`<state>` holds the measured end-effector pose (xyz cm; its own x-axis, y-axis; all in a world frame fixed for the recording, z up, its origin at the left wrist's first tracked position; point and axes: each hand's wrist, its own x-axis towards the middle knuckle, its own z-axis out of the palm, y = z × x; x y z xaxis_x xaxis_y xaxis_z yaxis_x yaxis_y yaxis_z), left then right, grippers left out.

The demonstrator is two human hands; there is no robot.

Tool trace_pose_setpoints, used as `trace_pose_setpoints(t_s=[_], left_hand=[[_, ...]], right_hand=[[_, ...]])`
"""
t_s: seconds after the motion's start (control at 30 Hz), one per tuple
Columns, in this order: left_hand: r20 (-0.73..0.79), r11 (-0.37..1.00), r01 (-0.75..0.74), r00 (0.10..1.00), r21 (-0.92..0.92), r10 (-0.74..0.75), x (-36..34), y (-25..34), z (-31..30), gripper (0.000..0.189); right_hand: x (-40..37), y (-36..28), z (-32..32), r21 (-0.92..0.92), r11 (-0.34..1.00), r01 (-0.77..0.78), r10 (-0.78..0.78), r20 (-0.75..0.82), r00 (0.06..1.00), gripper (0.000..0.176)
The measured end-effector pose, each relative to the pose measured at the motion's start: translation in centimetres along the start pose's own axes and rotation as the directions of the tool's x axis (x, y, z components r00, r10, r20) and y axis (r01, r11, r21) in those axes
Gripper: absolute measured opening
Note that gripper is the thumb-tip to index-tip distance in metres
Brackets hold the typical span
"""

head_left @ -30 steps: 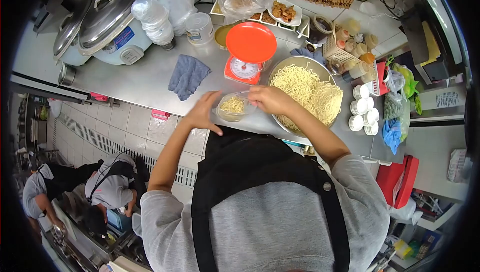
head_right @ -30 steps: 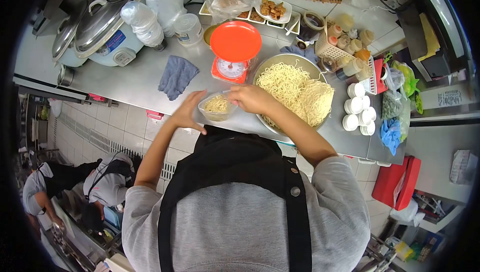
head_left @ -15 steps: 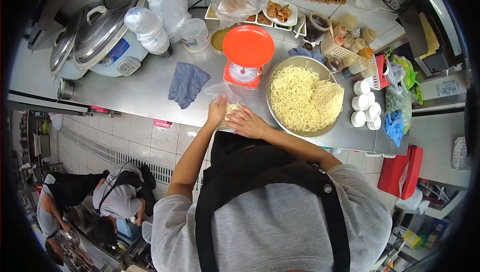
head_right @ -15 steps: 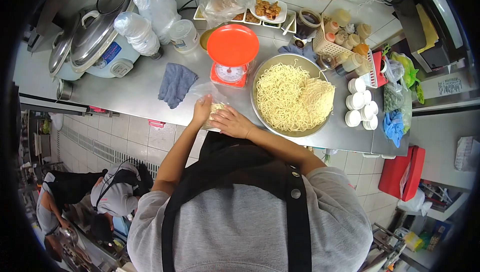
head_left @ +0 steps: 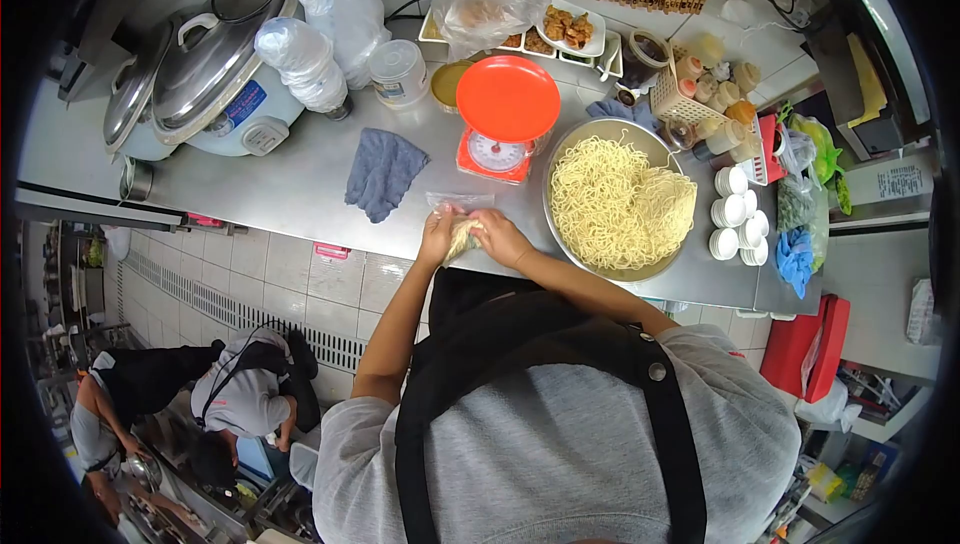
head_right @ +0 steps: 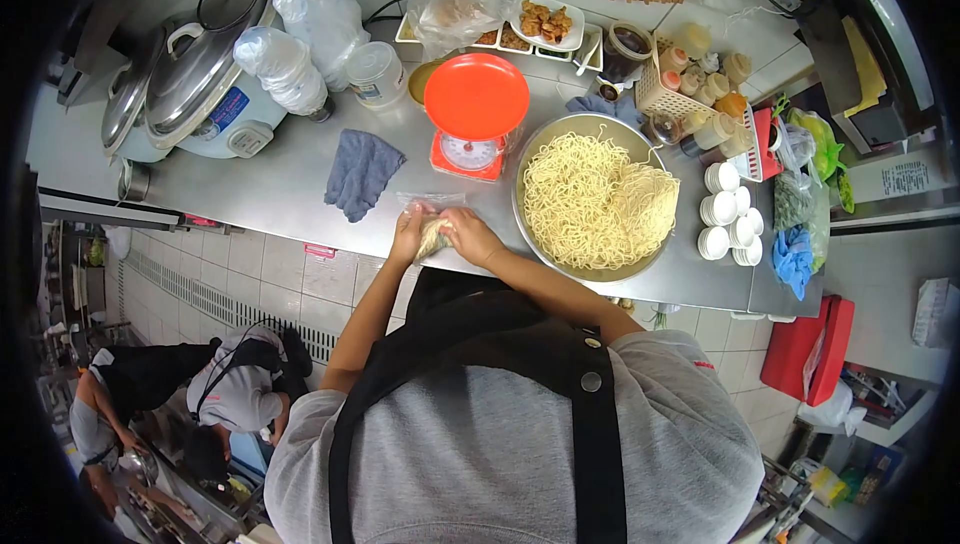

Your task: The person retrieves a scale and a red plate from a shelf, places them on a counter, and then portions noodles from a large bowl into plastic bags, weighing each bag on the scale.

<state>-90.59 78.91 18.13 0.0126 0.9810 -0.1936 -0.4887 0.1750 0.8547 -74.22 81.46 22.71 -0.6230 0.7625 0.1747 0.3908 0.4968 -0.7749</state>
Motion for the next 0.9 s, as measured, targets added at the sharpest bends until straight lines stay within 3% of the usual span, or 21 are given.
trace_pose_setpoints(t_s=[0.07,0.1,0.13,0.17,0.2,0.23,0.3,0.33,0.37,0.43,0.5,0.53,0.6,0.63,0.7,0.77,0.83,0.9], left_hand=[[-0.036,1.0,-0.026,0.999,0.002,0.026,-0.1,-0.1,0.1,0.03],[-0.072,0.999,-0.052,0.996,0.005,0.053,-0.1,-0.1,0.3,0.03],[-0.069,0.999,-0.052,0.996,0.007,0.052,-0.3,0.2,0.7,0.03],[-0.035,0.939,-0.233,0.968,0.255,0.25,-0.7,0.8,1.5,0.03],[0.047,0.787,-0.395,0.904,0.474,0.425,-0.8,1.6,2.1,0.031],[0.054,0.785,-0.399,0.903,0.474,0.427,-0.7,2.1,2.2,0.031],[0.056,0.607,-0.245,0.948,0.756,0.314,-0.7,3.1,1.9,0.026],[0.017,0.552,-0.144,0.973,0.821,0.229,-0.6,4.2,1.7,0.029],[0.024,0.549,-0.15,0.973,0.823,0.23,-0.1,4.7,1.0,0.029],[-0.078,0.176,0.037,0.97,0.984,0.229,1.2,6.0,-0.8,0.035],[-0.204,0.067,0.195,0.967,0.978,0.156,2.5,9.0,-2.6,0.043],[-0.203,0.064,0.195,0.966,0.979,0.158,3.3,9.9,-4.6,0.043],[-0.052,-0.19,0.083,0.986,0.978,0.16,4.8,11.1,-7.9,0.045],[-0.05,-0.192,0.081,0.985,0.978,0.164,5.2,11.8,-7.6,0.045],[0.155,-0.361,-0.047,0.948,0.931,0.279,5.3,14.5,-6.2,0.065],[0.388,-0.52,-0.14,0.827,0.843,0.407,6.5,18.3,-5.1,0.085],[0.343,-0.379,-0.047,0.536,0.924,0.771,9.2,22.0,-5.2,0.088],[0.201,-0.222,0.056,0.253,0.974,0.946,10.7,27.5,-3.8,0.092]], right_hand=[[0.9,0.1,0.2,0.024,0.99,-0.136,0.138,-0.07,0.988,0.021],[1.4,0.1,0.4,0.023,0.991,-0.135,0.136,-0.073,0.988,0.021],[1.9,0.4,0.9,0.009,0.952,-0.306,0.306,-0.07,0.949,0.023],[2.3,0.9,1.3,-0.004,0.884,-0.468,0.467,-0.072,0.881,0.026],[2.6,1.4,1.7,-0.001,0.883,-0.47,0.468,-0.078,0.88,0.026],[3.1,1.6,1.7,-0.02,0.858,-0.513,0.512,-0.053,0.857,0.031],[3.5,1.7,2.1,-0.033,0.828,-0.56,0.559,-0.031,0.829,0.037],[4.0,0.7,1.7,-0.103,0.787,-0.609,0.613,0.011,0.79,0.04],[4.5,-0.1,1.2,-0.178,0.741,-0.647,0.663,0.047,0.747,0.044],[4.6,-1.7,0.3,-0.25,0.78,-0.574,0.598,0.027,0.801,0.046],[4.5,-3.1,-0.4,-0.318,0.808,-0.496,0.528,0.018,0.849,0.047],[4.2,-3.6,-1.2,-0.342,0.826,-0.448,0.503,0.086,0.86,0.046],[3.6,-4.1,-2.2,-0.362,0.844,-0.396,0.473,0.151,0.868,0.046],[3.0,-4.3,-2.4,-0.357,0.858,-0.369,0.45,0.174,0.876,0.045],[2.0,-4.6,-2.9,-0.349,0.872,-0.343,0.424,0.191,0.885,0.045],[1.2,-4.8,-3.9,-0.311,0.901,-0.303,0.384,0.242,0.891,0.044],[0.5,-5.2,-5.2,-0.284,0.905,-0.318,0.387,0.23,0.893,0.043],[0.1,-5.7,-6.5,-0.24,0.915,-0.325,0.372,0.188,0.909,0.042]])
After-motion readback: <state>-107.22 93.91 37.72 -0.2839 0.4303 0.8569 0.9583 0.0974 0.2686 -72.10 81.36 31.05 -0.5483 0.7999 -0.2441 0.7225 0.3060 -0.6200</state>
